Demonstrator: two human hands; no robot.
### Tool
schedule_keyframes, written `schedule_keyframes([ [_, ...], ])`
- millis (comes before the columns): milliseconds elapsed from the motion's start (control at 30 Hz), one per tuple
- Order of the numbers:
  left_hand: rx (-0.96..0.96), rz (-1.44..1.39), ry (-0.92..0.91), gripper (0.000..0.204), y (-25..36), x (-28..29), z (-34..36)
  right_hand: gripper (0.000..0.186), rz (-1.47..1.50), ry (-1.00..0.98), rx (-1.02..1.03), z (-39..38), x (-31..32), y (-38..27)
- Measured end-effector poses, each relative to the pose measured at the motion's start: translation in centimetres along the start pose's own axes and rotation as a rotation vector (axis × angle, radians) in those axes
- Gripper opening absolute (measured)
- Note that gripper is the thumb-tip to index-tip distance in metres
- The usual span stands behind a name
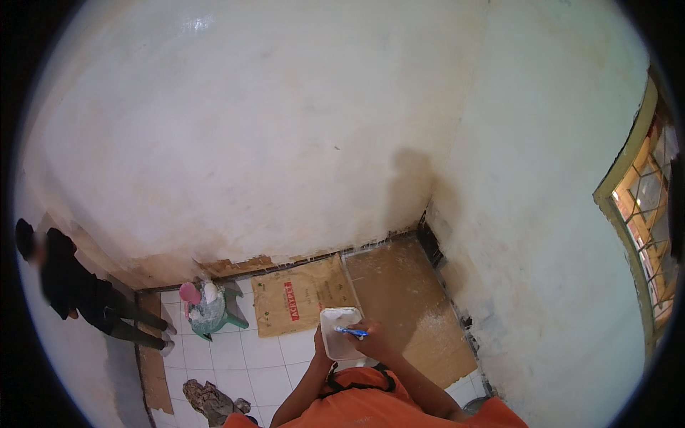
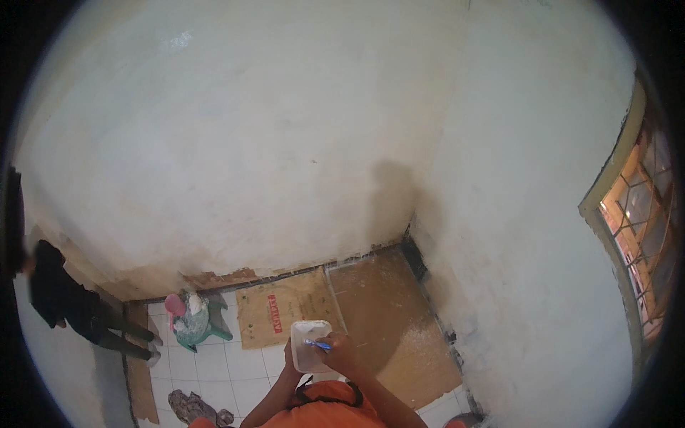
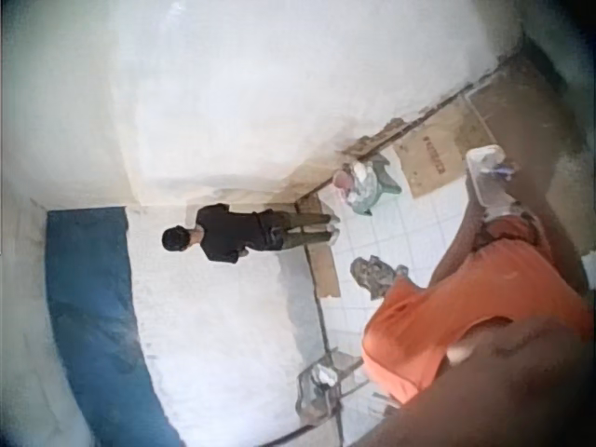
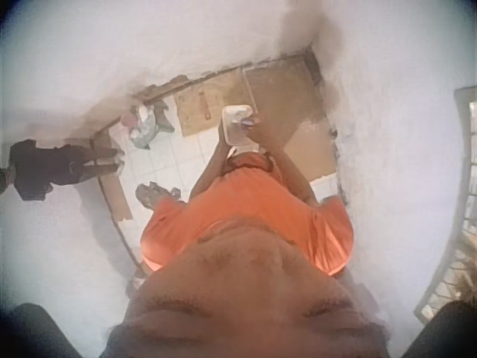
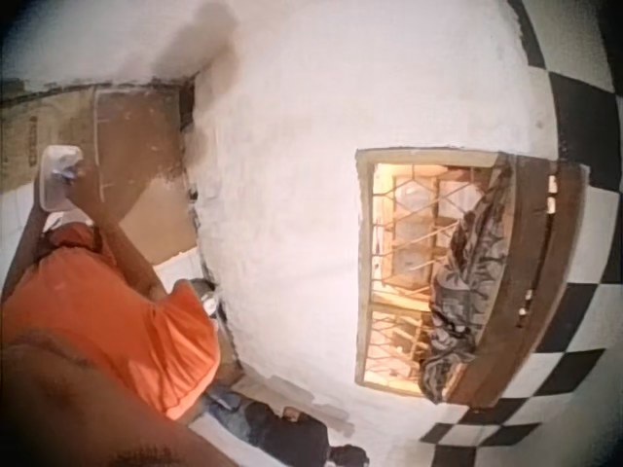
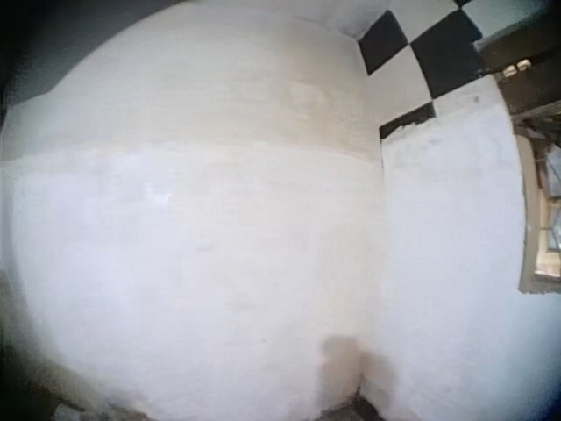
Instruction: The person paints a wall using a brush, repeatedly dipping the brush into a plastic container of white paint and applying it to the wall surface in a series of strokes.
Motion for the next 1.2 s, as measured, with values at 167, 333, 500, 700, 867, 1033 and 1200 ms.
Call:
schedule_keyframes([
  [167,-0.064,-0.102,0.012,0.054,2.7,2.4,-3.1,0.021,0.063,-0.017,-0.022,0.9,-2.7,-2.5],
  [333,-0.192,-0.078,0.011,0.050,4.5,4.4,-7.0,0.023,0.001,-0.033,-0.059,0.8,-4.2,-6.9],
  [500,-0.193,-0.098,0.045,0.052,5.2,3.7,-9.1,0.028,0.126,-0.026,-0.101,-0.2,-7.0,-7.8],
  [700,-0.253,-0.046,0.075,0.052,7.0,5.9,-10.7,0.032,0.066,-0.045,-0.086,-1.4,-11.2,-7.1],
  [867,-0.347,-0.061,0.025,0.053,9.6,5.4,-12.7,0.029,0.183,-0.042,-0.061,0.9,-9.7,-13.7],
  [1033,-0.331,0.005,0.066,0.056,10.6,5.0,-13.5,0.026,0.128,-0.021,-0.021,1.5,-10.3,-14.8],
  [1200,-0.321,0.173,0.039,0.054,11.4,2.9,-15.0,0.021,0.156,-0.116,-0.022,0.6,-12.6,-13.0],
])
Point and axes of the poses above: each hand's wrist, its own z-axis towards the middle knuckle, its own x-axis out of the back of the hand, y = z × x, the point moved 8 cm from there along z, towards the middle knuckle, and after that the axes turned 8 degrees about -y, right-handed, at the moved point
